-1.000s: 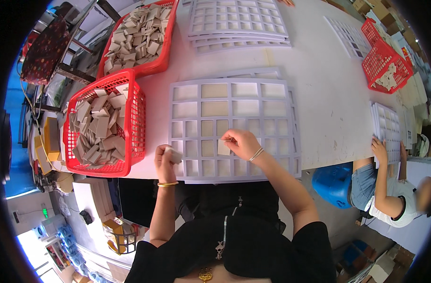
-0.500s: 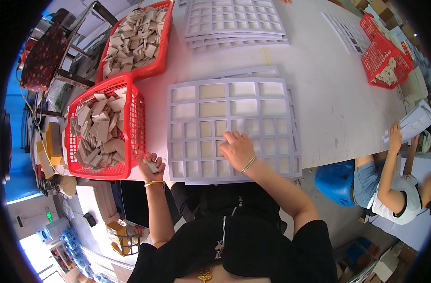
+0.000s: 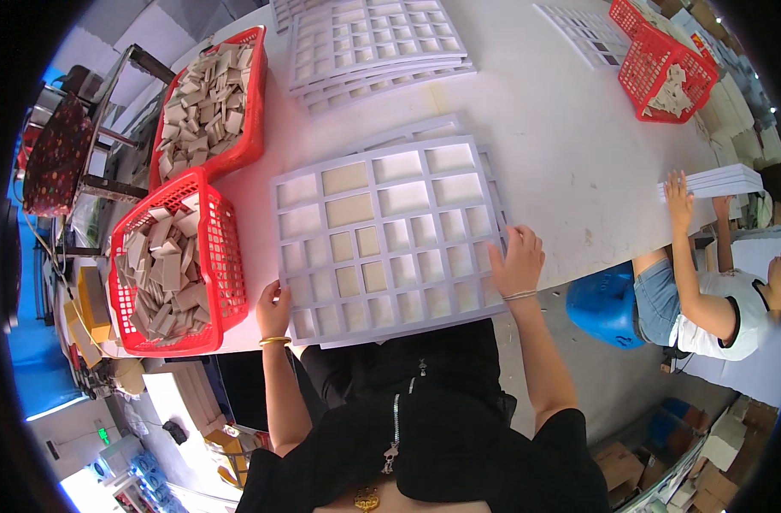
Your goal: The person picks small rectangular items from red baskets and places them into the compartments of white plastic trays. The person repeatedly fills the trays and stacks them on the table.
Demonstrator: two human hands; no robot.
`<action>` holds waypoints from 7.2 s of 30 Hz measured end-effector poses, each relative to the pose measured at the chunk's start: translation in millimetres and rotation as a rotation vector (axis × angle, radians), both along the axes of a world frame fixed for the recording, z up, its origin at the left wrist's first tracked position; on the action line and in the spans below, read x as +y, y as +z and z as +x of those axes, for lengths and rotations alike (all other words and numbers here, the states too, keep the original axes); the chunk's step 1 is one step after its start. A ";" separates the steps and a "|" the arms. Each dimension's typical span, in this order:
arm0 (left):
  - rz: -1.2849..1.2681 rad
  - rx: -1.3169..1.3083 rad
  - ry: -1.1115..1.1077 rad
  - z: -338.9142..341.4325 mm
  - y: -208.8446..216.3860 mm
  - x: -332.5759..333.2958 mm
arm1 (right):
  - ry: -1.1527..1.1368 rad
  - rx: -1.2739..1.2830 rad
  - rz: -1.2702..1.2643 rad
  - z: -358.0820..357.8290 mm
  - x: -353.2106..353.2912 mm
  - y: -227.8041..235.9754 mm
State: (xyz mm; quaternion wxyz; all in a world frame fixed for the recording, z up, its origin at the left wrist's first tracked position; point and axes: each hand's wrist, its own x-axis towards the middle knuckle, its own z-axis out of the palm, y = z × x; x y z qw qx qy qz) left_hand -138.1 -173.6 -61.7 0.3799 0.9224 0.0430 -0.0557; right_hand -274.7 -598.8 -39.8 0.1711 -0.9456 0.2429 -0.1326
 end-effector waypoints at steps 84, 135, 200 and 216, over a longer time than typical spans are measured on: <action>1.038 -0.121 -0.186 158.6 92.1 168.5 | 0.661 -0.122 0.294 94.4 93.9 43.4; -0.133 -0.064 -0.394 125.3 11.4 -160.8 | 0.027 -0.574 1.094 120.5 32.3 49.8; 0.974 0.121 -0.284 471.2 39.4 -12.6 | 0.636 0.035 -0.078 246.7 110.8 -9.8; -0.962 0.240 -0.233 314.3 124.0 -90.7 | 0.555 0.223 0.416 261.4 78.6 -10.8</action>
